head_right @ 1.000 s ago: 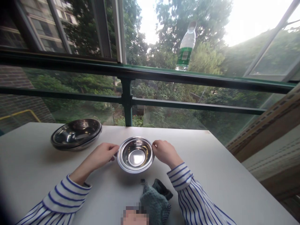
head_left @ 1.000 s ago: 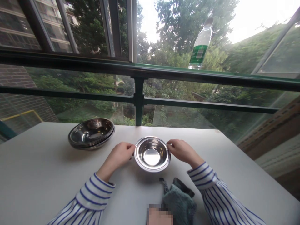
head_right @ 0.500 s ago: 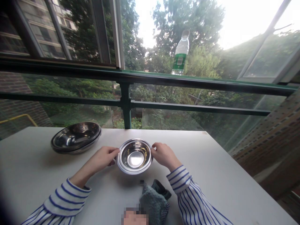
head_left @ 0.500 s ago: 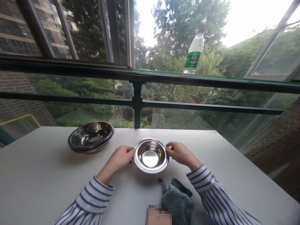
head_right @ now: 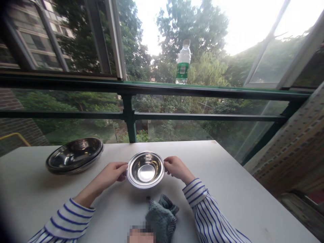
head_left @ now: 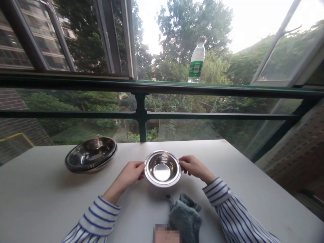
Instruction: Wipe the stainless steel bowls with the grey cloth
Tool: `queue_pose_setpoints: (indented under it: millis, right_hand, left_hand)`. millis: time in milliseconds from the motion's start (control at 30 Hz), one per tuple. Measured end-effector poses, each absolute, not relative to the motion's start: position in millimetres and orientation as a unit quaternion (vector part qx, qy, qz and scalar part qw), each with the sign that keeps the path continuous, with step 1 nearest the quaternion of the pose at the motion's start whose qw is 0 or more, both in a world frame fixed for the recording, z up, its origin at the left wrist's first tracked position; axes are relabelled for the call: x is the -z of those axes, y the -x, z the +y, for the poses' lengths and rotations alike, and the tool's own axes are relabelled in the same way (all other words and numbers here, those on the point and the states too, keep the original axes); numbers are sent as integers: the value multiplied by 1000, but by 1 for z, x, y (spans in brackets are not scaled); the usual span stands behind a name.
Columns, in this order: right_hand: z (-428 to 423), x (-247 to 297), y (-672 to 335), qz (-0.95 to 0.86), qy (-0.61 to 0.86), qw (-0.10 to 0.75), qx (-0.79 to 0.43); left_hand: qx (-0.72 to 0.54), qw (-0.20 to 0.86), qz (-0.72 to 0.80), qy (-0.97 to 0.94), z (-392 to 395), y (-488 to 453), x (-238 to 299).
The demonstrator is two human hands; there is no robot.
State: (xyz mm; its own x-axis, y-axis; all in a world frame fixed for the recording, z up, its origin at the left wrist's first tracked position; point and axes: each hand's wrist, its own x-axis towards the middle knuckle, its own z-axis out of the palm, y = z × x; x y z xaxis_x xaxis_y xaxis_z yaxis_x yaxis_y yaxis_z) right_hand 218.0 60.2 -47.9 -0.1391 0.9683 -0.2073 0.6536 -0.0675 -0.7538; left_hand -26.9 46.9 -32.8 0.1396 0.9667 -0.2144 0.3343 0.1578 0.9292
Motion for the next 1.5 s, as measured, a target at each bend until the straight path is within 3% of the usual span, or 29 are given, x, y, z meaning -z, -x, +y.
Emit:
queue_pose_setpoints:
  millis: [167, 600, 867, 1133, 1500]
  right_hand:
    - [64, 44, -245, -631, 646, 214, -372]
    - [65, 52, -305, -577, 674, 345, -306]
    - [66, 59, -316, -567, 690, 346, -288]
    - [67, 59, -327, -565, 722, 330, -226]
    - [36, 6, -292, -649, 657, 356, -145]
  left_hand:
    - [-324, 520, 560, -558, 60, 3, 34]
    - [-262, 552, 539, -579, 92, -68, 40]
    - [-255, 547, 536, -591, 99, -82, 45]
    - [-277, 522, 544, -596, 95, -75, 45]
    - [-384, 441, 564, -582, 56, -5, 37]
